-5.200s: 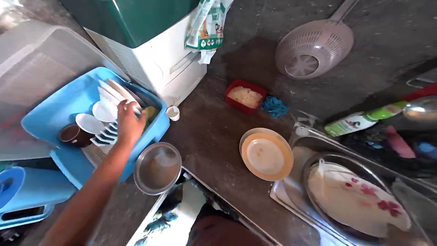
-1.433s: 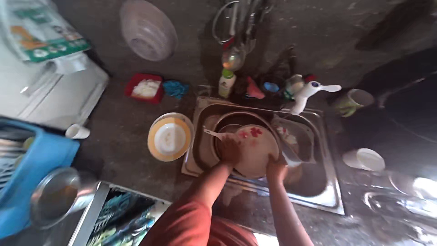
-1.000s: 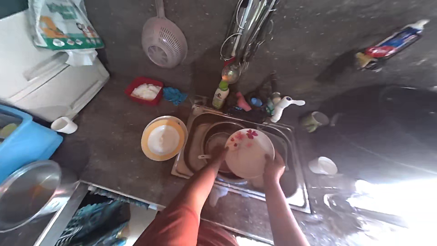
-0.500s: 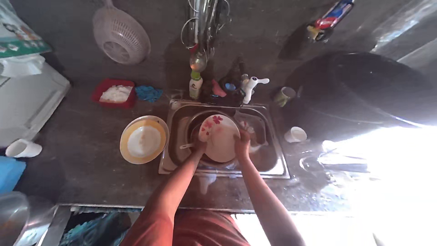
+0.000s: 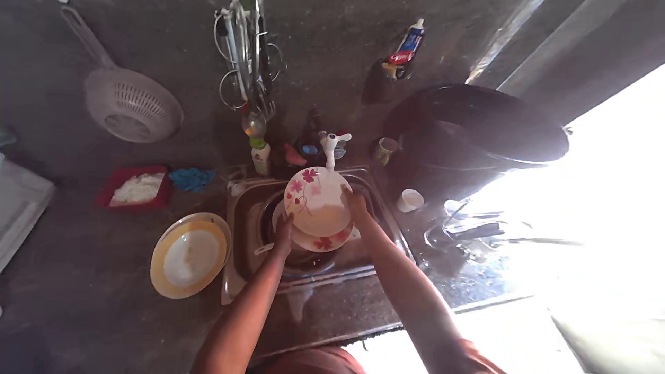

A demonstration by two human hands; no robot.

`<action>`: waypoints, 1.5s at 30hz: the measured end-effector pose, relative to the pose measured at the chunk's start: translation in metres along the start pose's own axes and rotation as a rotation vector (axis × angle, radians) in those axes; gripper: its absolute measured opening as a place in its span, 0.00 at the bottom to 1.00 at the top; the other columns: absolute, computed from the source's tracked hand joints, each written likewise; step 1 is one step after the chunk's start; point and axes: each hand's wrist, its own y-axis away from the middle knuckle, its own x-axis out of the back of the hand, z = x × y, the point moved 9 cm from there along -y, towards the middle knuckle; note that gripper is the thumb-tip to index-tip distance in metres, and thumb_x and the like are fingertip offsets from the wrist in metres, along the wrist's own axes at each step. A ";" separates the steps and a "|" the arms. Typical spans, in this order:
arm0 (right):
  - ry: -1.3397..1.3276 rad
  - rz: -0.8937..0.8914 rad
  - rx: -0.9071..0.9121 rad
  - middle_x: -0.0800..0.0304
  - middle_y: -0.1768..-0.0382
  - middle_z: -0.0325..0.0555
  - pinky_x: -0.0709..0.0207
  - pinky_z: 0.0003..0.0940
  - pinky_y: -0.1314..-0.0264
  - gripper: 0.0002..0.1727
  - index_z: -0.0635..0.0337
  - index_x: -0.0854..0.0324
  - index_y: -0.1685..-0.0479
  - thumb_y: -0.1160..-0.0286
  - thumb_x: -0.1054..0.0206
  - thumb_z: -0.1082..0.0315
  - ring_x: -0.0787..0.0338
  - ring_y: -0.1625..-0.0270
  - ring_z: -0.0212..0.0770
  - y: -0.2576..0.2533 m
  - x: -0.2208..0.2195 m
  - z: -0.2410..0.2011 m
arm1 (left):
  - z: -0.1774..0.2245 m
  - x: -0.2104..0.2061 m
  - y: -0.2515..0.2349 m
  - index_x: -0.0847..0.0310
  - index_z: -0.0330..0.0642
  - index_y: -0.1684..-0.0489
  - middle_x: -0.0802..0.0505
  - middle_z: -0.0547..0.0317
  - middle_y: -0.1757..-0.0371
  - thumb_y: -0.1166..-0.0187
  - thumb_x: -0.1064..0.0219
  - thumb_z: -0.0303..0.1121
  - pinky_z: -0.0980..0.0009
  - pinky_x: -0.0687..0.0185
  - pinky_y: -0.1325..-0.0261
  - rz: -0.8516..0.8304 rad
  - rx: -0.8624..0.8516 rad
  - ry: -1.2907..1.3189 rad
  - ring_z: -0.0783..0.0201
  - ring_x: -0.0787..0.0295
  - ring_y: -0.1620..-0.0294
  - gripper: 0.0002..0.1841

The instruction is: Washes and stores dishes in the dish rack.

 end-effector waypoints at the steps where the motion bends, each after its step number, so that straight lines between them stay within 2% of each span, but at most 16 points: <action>1: -0.041 -0.010 -0.027 0.18 0.33 0.70 0.28 0.58 0.24 0.32 0.69 0.25 0.26 0.10 0.43 0.47 0.18 0.29 0.61 -0.004 -0.001 0.010 | 0.017 -0.007 0.000 0.45 0.28 0.12 0.32 0.32 0.14 0.10 0.42 0.33 0.54 0.37 0.13 -0.022 -0.051 0.046 0.47 0.34 0.13 0.30; 4: -0.139 -0.013 -0.145 0.20 0.31 0.71 0.27 0.57 0.25 0.35 0.72 0.26 0.27 0.08 0.49 0.44 0.18 0.28 0.61 -0.006 -0.006 0.053 | 0.063 -0.030 -0.003 0.42 0.28 0.13 0.28 0.32 0.16 0.10 0.41 0.31 0.56 0.35 0.14 -0.120 -0.132 -0.068 0.49 0.31 0.15 0.29; 6: -0.260 0.042 -0.161 0.17 0.34 0.69 0.24 0.55 0.28 0.33 0.72 0.25 0.28 0.07 0.50 0.47 0.15 0.32 0.57 -0.004 -0.003 0.073 | 0.084 -0.039 -0.012 0.33 0.27 0.19 0.20 0.30 0.24 0.07 0.47 0.32 0.53 0.31 0.18 -0.096 -0.137 -0.276 0.46 0.23 0.21 0.23; 8: -0.448 0.152 -0.183 0.17 0.33 0.66 0.22 0.52 0.28 0.30 0.70 0.27 0.25 0.07 0.48 0.50 0.15 0.32 0.54 -0.002 0.013 0.089 | 0.093 -0.041 -0.026 0.29 0.30 0.20 0.17 0.31 0.27 0.05 0.51 0.33 0.49 0.31 0.19 -0.046 -0.092 -0.413 0.43 0.22 0.22 0.22; 11: -0.707 0.290 -0.189 0.16 0.39 0.61 0.18 0.45 0.38 0.25 0.67 0.29 0.24 0.08 0.44 0.56 0.13 0.42 0.47 0.007 0.041 0.108 | 0.113 -0.056 -0.031 0.29 0.32 0.20 0.18 0.33 0.25 0.07 0.50 0.32 0.50 0.33 0.16 -0.070 -0.096 -0.604 0.44 0.23 0.20 0.21; 17: -0.650 0.323 -0.230 0.16 0.36 0.63 0.20 0.45 0.33 0.26 0.70 0.27 0.25 0.06 0.48 0.56 0.14 0.38 0.47 0.042 0.061 0.130 | 0.139 -0.147 -0.034 0.20 0.33 0.30 0.12 0.32 0.34 0.05 0.52 0.40 0.39 0.24 0.27 -0.409 -0.244 -1.331 0.36 0.16 0.29 0.22; 20: -0.646 0.332 -0.271 0.16 0.35 0.62 0.21 0.47 0.32 0.25 0.69 0.25 0.27 0.07 0.47 0.55 0.14 0.36 0.47 0.048 0.059 0.139 | 0.138 -0.142 -0.049 0.13 0.32 0.45 0.09 0.35 0.41 0.11 0.42 0.45 0.43 0.23 0.29 -0.263 -0.048 -0.960 0.42 0.13 0.34 0.22; 22: -0.592 0.323 -0.296 0.16 0.33 0.61 0.23 0.48 0.29 0.26 0.69 0.24 0.28 0.07 0.47 0.54 0.15 0.33 0.48 0.051 0.059 0.146 | 0.140 -0.143 -0.057 0.11 0.33 0.47 0.08 0.38 0.43 0.12 0.39 0.43 0.46 0.22 0.29 -0.232 -0.059 -0.823 0.45 0.12 0.36 0.20; 25: -0.498 0.308 -0.326 0.18 0.31 0.64 0.27 0.49 0.26 0.27 0.72 0.24 0.28 0.07 0.46 0.54 0.18 0.30 0.51 0.058 0.057 0.151 | 0.147 -0.162 -0.060 0.14 0.31 0.40 0.09 0.37 0.41 0.07 0.47 0.37 0.48 0.25 0.26 -0.378 -0.262 -0.848 0.46 0.14 0.35 0.19; 27: -0.502 0.294 -0.334 0.18 0.32 0.64 0.27 0.50 0.27 0.27 0.72 0.24 0.29 0.07 0.47 0.54 0.18 0.31 0.51 0.061 0.053 0.153 | 0.145 -0.170 -0.061 0.22 0.30 0.28 0.13 0.32 0.33 0.06 0.51 0.35 0.44 0.29 0.22 -0.484 -0.320 -1.033 0.40 0.18 0.27 0.21; 29: -0.520 0.284 -0.331 0.17 0.33 0.64 0.26 0.50 0.28 0.27 0.71 0.24 0.29 0.07 0.46 0.54 0.17 0.33 0.51 0.060 0.051 0.150 | 0.141 -0.160 -0.065 0.29 0.30 0.21 0.16 0.30 0.28 0.08 0.48 0.33 0.41 0.30 0.21 -0.482 -0.215 -1.094 0.38 0.21 0.24 0.22; 31: -0.558 0.246 -0.292 0.17 0.34 0.62 0.24 0.46 0.29 0.26 0.70 0.26 0.26 0.06 0.48 0.55 0.16 0.34 0.47 0.056 0.047 0.142 | 0.141 -0.139 -0.070 0.30 0.27 0.23 0.17 0.28 0.28 0.10 0.44 0.31 0.40 0.29 0.23 -0.424 -0.158 -1.093 0.36 0.21 0.24 0.22; 35: -0.580 0.132 -0.236 0.14 0.40 0.62 0.19 0.47 0.37 0.24 0.69 0.27 0.26 0.10 0.42 0.60 0.12 0.42 0.47 0.048 0.036 0.114 | 0.134 -0.082 -0.075 0.29 0.30 0.22 0.17 0.32 0.26 0.06 0.51 0.43 0.40 0.28 0.22 -0.290 -0.039 -1.198 0.38 0.21 0.23 0.25; 39: -0.641 -0.014 -0.187 0.13 0.45 0.59 0.14 0.44 0.47 0.24 0.66 0.31 0.23 0.16 0.37 0.70 0.10 0.50 0.45 0.029 0.011 0.078 | 0.139 -0.024 -0.044 0.32 0.36 0.18 0.17 0.35 0.25 0.05 0.52 0.42 0.42 0.29 0.21 -0.212 -0.035 -1.167 0.40 0.21 0.22 0.25; 42: -0.516 -0.058 -0.121 0.13 0.44 0.60 0.15 0.43 0.45 0.23 0.67 0.29 0.24 0.14 0.37 0.68 0.10 0.49 0.45 0.015 0.004 0.048 | 0.120 0.020 -0.025 0.28 0.35 0.21 0.16 0.37 0.26 0.05 0.51 0.41 0.45 0.30 0.19 -0.071 -0.043 -1.040 0.43 0.20 0.23 0.24; 45: -0.392 -0.055 -0.083 0.12 0.44 0.59 0.15 0.42 0.43 0.22 0.67 0.25 0.27 0.13 0.38 0.64 0.10 0.48 0.44 0.009 0.005 0.032 | 0.068 0.053 -0.031 0.29 0.29 0.21 0.18 0.32 0.25 0.06 0.49 0.38 0.47 0.32 0.17 0.072 -0.045 -0.733 0.42 0.23 0.21 0.23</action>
